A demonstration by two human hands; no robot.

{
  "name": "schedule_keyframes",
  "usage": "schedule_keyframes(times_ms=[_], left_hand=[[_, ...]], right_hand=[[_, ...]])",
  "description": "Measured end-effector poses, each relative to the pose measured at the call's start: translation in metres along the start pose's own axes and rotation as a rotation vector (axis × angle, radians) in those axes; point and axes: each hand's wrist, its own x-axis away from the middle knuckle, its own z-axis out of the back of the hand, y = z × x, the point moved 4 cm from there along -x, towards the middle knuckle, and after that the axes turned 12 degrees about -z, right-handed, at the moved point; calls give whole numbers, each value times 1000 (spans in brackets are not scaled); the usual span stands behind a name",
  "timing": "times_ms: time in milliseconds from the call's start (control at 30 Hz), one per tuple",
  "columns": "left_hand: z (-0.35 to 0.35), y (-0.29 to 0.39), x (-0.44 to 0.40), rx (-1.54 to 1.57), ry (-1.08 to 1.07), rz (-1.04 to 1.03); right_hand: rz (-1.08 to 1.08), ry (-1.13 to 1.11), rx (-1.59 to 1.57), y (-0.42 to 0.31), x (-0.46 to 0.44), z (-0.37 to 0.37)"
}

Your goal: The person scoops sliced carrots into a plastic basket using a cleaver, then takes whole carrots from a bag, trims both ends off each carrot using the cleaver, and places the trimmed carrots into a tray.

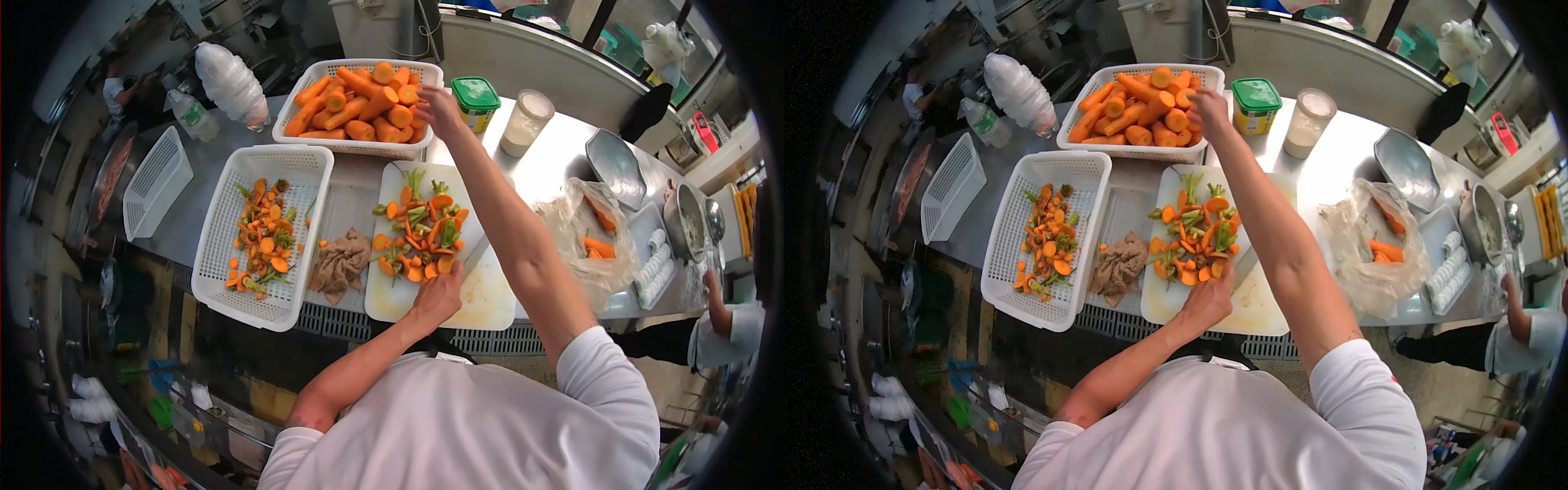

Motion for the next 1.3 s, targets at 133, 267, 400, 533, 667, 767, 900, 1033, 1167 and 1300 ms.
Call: schedule_keyframes(times_ms=[133,267,400,533,667,767,900,1033,1167,1300], left_hand=[[-5,-6,-1,-10,-37,10],[-14,-18,-5,-45,-189,88],[-13,-11,-9,-36,-238,103],[-2,-6,-9,-55,-219,118],[-1,-7,-11,-53,-246,111],[-1,-6,-12,-57,-246,89],[-3,-8,-10,-68,-234,86],[-3,-7,-9,-72,-194,81],[-3,-11,-6,-60,-176,92],[-5,-13,-6,-41,-180,89]], right_hand=[[133,-107,137,8,84,56],[323,16,338,-28,178,157],[443,410,527,-68,246,302],[273,431,885,-70,266,397],[-170,457,1569,3,242,459],[-150,530,1849,33,232,493],[-232,466,1949,26,228,510],[-272,264,2037,16,219,516],[-269,237,1998,17,231,488],[-180,237,1958,25,233,471]])
